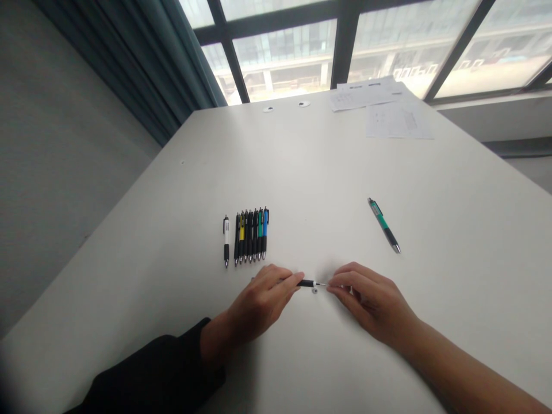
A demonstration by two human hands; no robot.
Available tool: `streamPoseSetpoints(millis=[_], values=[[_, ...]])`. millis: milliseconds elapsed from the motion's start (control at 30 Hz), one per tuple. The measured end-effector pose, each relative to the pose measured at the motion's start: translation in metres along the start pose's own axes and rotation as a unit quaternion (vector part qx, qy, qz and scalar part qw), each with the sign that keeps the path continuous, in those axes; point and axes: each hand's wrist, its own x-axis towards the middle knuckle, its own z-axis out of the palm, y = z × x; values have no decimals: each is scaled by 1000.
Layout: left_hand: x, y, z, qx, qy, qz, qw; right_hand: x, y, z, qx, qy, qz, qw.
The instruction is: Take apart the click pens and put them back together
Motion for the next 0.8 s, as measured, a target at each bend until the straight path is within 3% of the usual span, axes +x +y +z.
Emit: streamPoseSetpoints(millis=[800], values=[[-1, -1, 0, 6, 7, 2, 1000, 0, 1, 0, 16, 6, -17, 1000]])
